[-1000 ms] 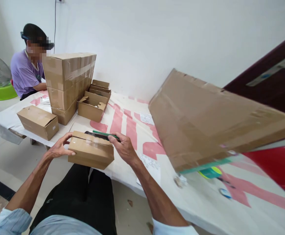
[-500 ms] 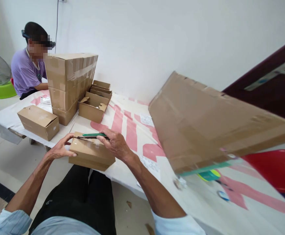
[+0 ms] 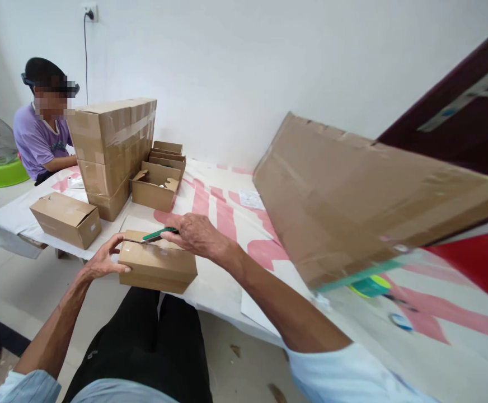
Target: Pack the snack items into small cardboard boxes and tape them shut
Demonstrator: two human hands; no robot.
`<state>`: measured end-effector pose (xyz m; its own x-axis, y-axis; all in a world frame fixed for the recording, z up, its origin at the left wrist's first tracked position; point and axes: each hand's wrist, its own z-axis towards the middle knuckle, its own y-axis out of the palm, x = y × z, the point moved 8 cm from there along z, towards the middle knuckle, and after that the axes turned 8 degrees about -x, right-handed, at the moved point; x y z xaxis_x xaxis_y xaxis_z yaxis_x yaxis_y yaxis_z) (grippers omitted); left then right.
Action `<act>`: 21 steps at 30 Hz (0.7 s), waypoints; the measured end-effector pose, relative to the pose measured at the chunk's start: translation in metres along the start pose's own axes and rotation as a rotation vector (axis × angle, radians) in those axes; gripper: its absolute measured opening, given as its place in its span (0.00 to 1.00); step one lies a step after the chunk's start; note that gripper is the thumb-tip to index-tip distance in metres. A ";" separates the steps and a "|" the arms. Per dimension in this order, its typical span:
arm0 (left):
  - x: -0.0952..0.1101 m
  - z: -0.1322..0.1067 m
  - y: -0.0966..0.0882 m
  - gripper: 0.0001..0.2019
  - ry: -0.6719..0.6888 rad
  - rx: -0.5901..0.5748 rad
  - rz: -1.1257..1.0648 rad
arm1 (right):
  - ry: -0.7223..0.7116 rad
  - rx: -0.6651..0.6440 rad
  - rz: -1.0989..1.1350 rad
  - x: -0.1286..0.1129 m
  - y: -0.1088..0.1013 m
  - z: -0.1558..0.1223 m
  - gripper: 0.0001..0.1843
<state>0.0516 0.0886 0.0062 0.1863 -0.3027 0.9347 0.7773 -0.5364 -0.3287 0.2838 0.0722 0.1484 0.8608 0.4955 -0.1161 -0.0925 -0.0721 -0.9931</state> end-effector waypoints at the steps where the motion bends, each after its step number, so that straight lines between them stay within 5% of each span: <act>1: 0.000 0.000 0.000 0.46 0.001 0.002 0.000 | 0.016 -0.034 -0.011 0.005 -0.001 -0.004 0.17; 10: 0.002 -0.001 -0.001 0.45 -0.003 -0.004 -0.005 | 0.138 -0.135 -0.002 0.062 0.000 -0.057 0.20; 15: 0.002 0.001 -0.003 0.51 -0.006 -0.025 0.028 | 0.231 0.140 0.181 0.121 0.000 -0.103 0.27; 18: -0.002 0.004 -0.004 0.59 -0.019 -0.047 0.037 | 0.358 0.436 0.286 0.153 0.031 -0.133 0.29; 21: -0.003 0.004 -0.003 0.66 -0.049 -0.057 0.038 | 0.392 0.535 0.328 0.151 0.109 -0.143 0.27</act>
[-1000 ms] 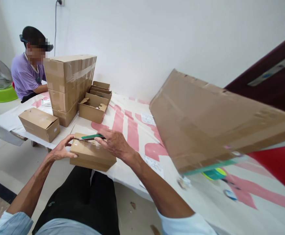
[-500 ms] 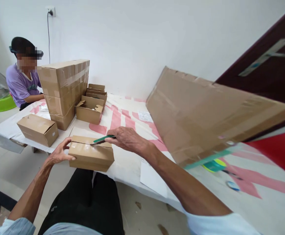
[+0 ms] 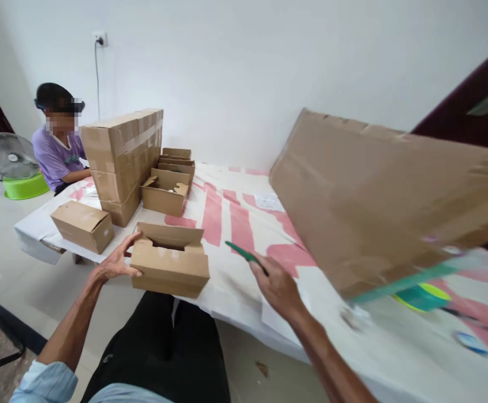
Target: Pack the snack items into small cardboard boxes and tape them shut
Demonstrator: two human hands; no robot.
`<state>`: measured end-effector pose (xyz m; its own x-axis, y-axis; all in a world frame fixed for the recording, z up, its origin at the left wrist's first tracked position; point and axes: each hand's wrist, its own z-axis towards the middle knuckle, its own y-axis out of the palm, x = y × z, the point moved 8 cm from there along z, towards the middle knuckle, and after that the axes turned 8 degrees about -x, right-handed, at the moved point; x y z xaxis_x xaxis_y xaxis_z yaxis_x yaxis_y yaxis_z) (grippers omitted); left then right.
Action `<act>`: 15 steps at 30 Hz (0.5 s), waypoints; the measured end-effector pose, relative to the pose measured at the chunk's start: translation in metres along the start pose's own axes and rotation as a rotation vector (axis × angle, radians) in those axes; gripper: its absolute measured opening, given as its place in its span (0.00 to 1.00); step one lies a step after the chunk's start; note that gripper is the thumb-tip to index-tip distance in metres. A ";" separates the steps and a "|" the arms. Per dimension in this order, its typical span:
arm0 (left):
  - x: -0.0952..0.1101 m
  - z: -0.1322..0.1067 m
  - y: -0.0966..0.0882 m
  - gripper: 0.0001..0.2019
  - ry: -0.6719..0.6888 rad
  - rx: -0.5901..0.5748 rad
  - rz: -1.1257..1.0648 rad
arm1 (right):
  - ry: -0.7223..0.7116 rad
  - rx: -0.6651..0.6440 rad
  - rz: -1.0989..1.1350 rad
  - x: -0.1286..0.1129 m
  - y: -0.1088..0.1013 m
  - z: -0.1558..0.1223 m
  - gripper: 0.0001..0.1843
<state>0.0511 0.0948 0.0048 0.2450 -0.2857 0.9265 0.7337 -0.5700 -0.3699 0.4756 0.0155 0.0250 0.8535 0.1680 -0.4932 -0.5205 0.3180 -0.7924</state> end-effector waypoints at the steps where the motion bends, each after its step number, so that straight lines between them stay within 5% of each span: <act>1: 0.000 -0.001 0.001 0.68 -0.010 0.001 0.004 | -0.001 0.009 -0.002 0.007 0.025 -0.016 0.26; 4: 0.003 -0.004 0.006 0.72 -0.026 -0.012 0.017 | -0.009 0.076 -0.060 0.022 0.083 -0.056 0.25; 6: 0.005 -0.005 0.009 0.73 -0.035 -0.025 0.018 | -0.027 0.093 -0.111 0.026 0.102 -0.065 0.25; 9: 0.008 -0.009 0.008 0.71 -0.064 -0.018 -0.025 | -0.089 0.122 -0.104 0.008 0.093 -0.050 0.25; 12: 0.013 -0.011 0.006 0.61 -0.060 -0.015 -0.101 | -0.175 0.165 -0.001 -0.038 0.061 -0.018 0.26; 15: 0.012 -0.009 0.001 0.47 -0.076 -0.009 -0.119 | -0.320 0.042 0.015 -0.097 0.050 0.013 0.24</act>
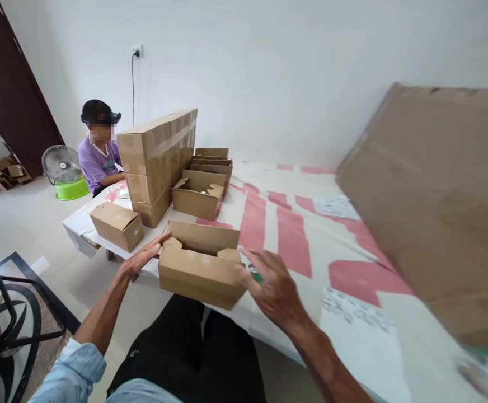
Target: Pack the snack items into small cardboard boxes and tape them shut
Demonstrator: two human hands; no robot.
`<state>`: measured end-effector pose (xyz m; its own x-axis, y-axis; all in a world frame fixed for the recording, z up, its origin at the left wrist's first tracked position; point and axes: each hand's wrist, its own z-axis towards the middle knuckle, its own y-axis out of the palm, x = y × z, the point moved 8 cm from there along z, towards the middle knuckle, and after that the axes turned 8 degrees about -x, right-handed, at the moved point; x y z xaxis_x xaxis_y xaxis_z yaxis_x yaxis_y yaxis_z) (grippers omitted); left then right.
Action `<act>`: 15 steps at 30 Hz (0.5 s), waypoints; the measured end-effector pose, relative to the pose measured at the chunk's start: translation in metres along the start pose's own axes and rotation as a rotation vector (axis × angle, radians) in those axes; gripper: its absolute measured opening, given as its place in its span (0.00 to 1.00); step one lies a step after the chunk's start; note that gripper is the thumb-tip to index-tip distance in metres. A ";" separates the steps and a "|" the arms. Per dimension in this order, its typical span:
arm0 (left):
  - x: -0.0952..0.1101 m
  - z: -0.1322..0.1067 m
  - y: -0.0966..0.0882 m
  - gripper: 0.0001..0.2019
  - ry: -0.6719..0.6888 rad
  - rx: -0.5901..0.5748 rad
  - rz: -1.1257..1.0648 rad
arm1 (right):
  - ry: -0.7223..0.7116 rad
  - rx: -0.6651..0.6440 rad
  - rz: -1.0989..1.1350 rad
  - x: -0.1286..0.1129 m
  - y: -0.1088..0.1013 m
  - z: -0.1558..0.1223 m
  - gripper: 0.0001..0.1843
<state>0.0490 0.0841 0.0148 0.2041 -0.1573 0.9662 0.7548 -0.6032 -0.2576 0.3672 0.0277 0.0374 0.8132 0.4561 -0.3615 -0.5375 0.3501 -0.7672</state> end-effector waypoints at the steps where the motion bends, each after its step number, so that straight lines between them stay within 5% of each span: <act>1: -0.001 0.001 -0.002 0.44 -0.018 0.009 0.005 | -0.048 -0.079 0.001 -0.014 0.003 0.011 0.23; 5: -0.004 0.004 -0.005 0.39 -0.051 0.047 0.042 | -0.166 -0.266 0.000 -0.052 0.007 0.025 0.17; 9: 0.000 0.006 -0.004 0.47 -0.017 0.037 0.064 | -0.242 -0.166 -0.091 -0.075 -0.008 0.002 0.11; 15: 0.008 0.006 0.004 0.66 -0.011 -0.031 0.109 | -0.365 -0.138 -0.168 -0.104 0.000 -0.048 0.08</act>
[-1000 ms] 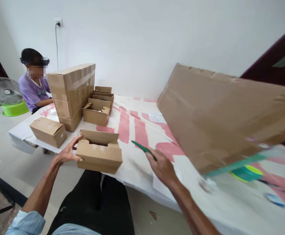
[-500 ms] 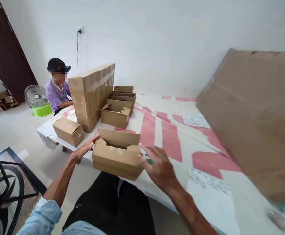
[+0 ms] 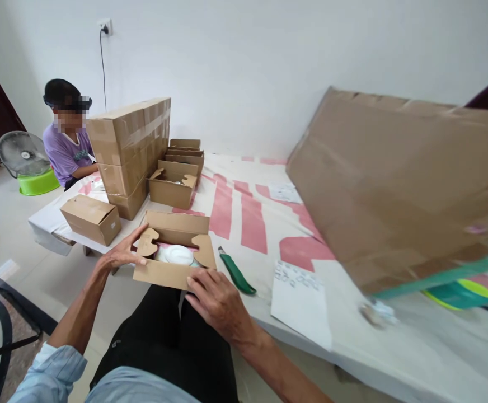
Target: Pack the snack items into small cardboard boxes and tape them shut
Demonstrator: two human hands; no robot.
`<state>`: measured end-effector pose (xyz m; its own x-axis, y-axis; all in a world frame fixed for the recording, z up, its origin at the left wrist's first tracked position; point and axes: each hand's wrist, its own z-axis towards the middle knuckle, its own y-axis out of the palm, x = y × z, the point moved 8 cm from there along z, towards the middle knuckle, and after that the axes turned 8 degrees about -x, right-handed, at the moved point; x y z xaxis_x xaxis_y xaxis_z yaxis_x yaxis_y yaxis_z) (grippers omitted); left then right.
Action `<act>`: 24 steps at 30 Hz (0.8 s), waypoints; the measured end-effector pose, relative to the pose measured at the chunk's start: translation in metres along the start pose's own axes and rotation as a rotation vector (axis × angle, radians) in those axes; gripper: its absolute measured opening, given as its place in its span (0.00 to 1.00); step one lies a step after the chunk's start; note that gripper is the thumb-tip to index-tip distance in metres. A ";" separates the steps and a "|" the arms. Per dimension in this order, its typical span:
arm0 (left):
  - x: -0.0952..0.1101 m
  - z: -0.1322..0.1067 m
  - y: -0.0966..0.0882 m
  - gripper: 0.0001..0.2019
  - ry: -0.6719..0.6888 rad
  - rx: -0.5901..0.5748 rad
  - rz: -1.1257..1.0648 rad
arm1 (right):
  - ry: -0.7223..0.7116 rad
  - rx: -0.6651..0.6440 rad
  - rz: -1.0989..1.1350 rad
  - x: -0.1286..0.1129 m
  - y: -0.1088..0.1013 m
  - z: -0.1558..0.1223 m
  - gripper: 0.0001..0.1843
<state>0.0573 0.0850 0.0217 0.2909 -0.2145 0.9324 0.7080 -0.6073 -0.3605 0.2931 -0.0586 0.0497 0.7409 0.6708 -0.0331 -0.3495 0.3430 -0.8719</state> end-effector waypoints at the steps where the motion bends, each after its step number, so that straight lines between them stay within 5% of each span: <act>1: 0.002 0.000 0.000 0.68 -0.009 0.005 0.031 | -0.009 0.008 0.025 -0.002 0.000 -0.001 0.08; 4: 0.006 0.000 0.001 0.69 -0.028 0.005 0.090 | 0.043 0.006 0.123 0.010 -0.004 0.011 0.09; 10: 0.011 -0.002 -0.001 0.67 -0.003 0.013 0.132 | 0.475 -0.091 -0.036 0.066 -0.001 0.050 0.12; 13: 0.011 -0.002 -0.003 0.67 0.008 0.021 0.148 | 0.583 -0.159 -0.033 0.077 0.009 0.052 0.14; 20: 0.007 -0.002 -0.002 0.67 -0.001 0.029 0.108 | 0.660 0.073 -0.099 0.099 -0.020 0.013 0.22; 24: 0.012 -0.003 -0.003 0.66 0.031 0.052 0.160 | 0.399 -0.098 -0.236 0.091 -0.021 0.028 0.15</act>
<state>0.0571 0.0819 0.0340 0.3830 -0.3291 0.8631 0.6869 -0.5233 -0.5043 0.3520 0.0134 0.0790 0.9627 0.2706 0.0029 -0.1039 0.3794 -0.9194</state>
